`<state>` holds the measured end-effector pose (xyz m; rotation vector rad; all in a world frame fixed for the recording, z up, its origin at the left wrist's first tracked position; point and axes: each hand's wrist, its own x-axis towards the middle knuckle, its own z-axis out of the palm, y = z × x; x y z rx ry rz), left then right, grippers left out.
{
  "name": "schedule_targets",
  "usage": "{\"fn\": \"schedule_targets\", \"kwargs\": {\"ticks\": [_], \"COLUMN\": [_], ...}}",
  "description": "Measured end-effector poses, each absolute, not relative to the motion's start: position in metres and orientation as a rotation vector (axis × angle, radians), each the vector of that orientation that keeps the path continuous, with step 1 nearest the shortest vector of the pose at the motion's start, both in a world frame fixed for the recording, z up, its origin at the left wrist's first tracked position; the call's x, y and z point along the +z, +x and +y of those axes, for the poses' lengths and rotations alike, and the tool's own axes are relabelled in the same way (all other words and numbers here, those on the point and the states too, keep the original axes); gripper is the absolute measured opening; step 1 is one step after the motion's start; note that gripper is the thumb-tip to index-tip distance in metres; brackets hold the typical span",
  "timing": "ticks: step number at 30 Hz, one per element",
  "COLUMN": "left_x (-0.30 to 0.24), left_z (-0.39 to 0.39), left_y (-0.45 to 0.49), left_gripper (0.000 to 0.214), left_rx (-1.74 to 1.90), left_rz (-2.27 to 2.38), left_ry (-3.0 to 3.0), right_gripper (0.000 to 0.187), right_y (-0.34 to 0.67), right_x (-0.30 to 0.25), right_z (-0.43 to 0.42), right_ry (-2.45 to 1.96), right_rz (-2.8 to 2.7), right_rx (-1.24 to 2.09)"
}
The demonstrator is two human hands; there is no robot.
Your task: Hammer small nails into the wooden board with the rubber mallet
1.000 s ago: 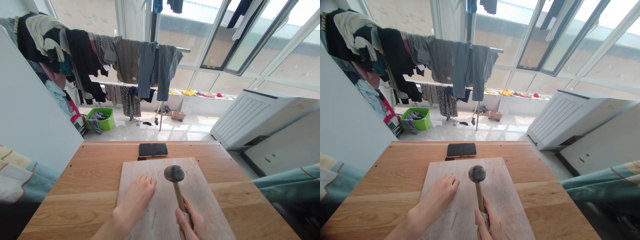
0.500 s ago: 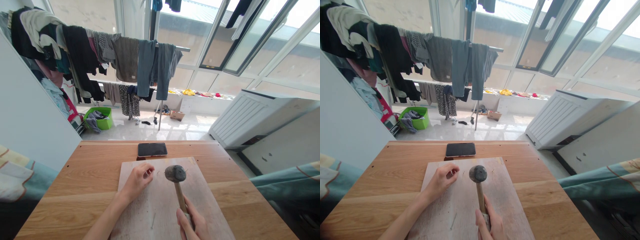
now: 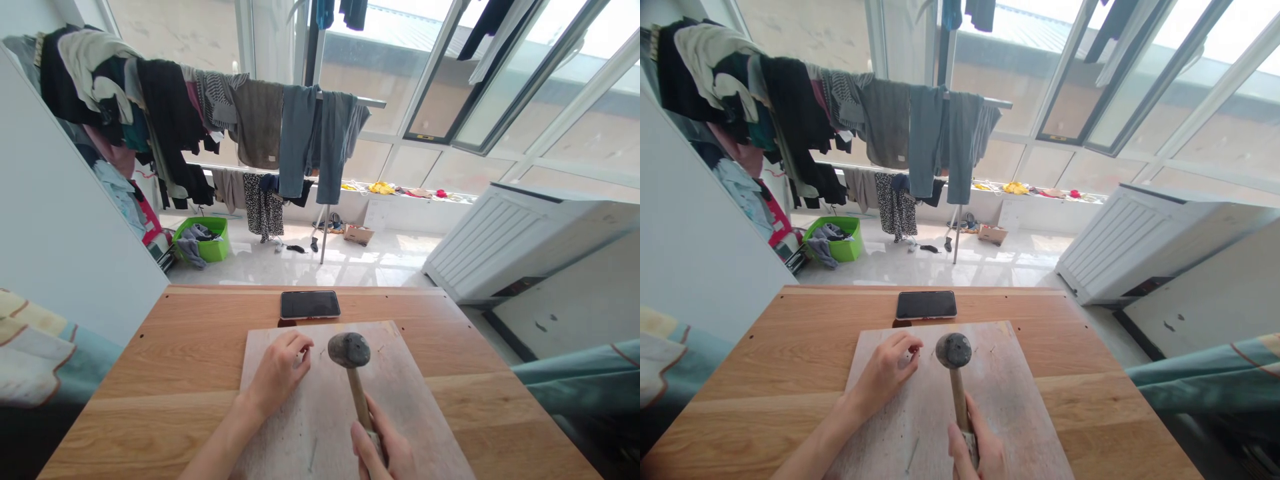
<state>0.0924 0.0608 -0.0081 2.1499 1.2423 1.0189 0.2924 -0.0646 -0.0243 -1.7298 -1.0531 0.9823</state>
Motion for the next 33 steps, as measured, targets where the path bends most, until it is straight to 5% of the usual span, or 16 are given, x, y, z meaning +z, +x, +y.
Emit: {"fn": "schedule_targets", "kwargs": {"ticks": [10,16,28,33], "left_x": [-0.014,-0.011,-0.007,0.019], "left_z": [0.064,0.064,0.065,0.027], "left_y": [0.093,0.093,0.089,0.075], "left_gripper": [0.033,0.035,0.042,0.039], "left_rx": [0.935,0.954,0.946,0.882], "left_rz": [1.198,1.189,1.211,1.097], "left_ry": [2.076,2.024,1.995,2.573], "right_gripper": [0.081,0.071,0.08,0.093], "right_y": [0.284,0.285,0.287,0.299], "right_x": [-0.018,-0.015,-0.023,-0.035], "right_z": [-0.061,-0.051,-0.063,-0.076], "right_ry": [-1.698,-1.613,-1.682,-1.728], "right_rz": [-1.135,-1.529,-1.342,-1.059], "right_rx": [1.049,0.806,0.852,0.955]}}
